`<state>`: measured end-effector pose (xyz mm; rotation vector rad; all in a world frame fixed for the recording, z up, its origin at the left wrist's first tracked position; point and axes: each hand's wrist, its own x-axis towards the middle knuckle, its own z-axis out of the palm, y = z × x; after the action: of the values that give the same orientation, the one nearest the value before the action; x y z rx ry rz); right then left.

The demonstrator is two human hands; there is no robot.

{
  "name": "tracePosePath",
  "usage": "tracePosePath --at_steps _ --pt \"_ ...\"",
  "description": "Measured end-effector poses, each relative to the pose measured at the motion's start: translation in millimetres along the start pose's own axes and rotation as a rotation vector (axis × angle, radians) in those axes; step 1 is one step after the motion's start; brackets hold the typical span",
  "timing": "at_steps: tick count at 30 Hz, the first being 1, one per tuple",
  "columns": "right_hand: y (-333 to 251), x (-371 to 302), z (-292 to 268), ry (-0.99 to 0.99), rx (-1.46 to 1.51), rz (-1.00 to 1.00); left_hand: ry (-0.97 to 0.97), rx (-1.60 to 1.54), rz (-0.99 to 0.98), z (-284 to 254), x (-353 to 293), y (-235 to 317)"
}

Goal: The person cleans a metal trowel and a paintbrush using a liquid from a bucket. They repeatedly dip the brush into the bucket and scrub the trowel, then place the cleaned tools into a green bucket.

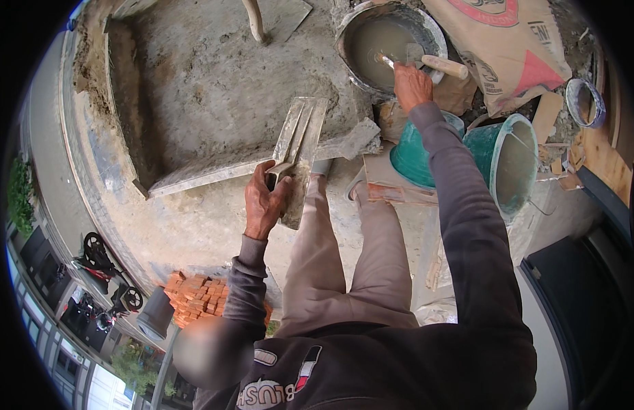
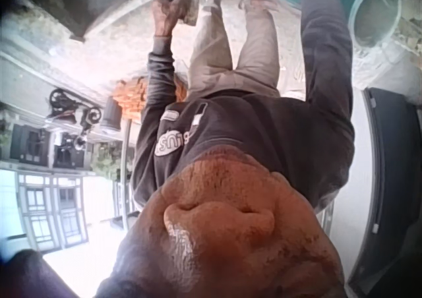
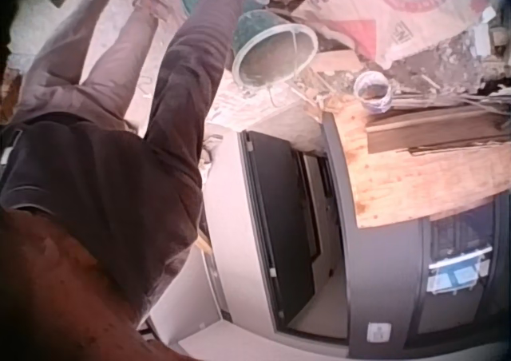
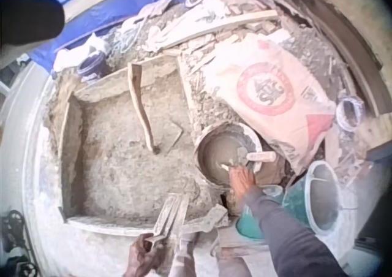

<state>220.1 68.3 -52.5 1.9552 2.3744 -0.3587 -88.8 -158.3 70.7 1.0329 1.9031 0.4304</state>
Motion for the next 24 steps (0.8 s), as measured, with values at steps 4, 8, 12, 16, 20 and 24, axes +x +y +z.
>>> tracePosePath --at_steps 4,8,12,16,20,24 --pt "7.8 -6.6 0.5 0.033 0.161 -0.043 -0.031 -0.085 -0.006 4.2 7.0 -3.4" --pt "-7.4 -52.8 -44.9 0.145 0.394 -0.085 -0.020 -0.042 0.015 2.2 12.7 1.0" --pt "-54.6 -116.9 -95.3 -0.014 0.326 -0.275 0.072 0.172 0.210 8.7 19.1 8.3" --pt "-80.3 -141.4 -73.9 0.053 0.292 -0.547 0.110 0.376 0.379 13.3 17.3 18.7" --pt "-71.7 -119.7 -55.9 0.001 0.136 -0.400 0.114 0.458 0.344 2.3 5.7 31.7" --pt "-61.5 -103.8 -60.7 0.040 0.190 -0.308 0.074 0.450 0.329 -10.2 -10.1 25.6"
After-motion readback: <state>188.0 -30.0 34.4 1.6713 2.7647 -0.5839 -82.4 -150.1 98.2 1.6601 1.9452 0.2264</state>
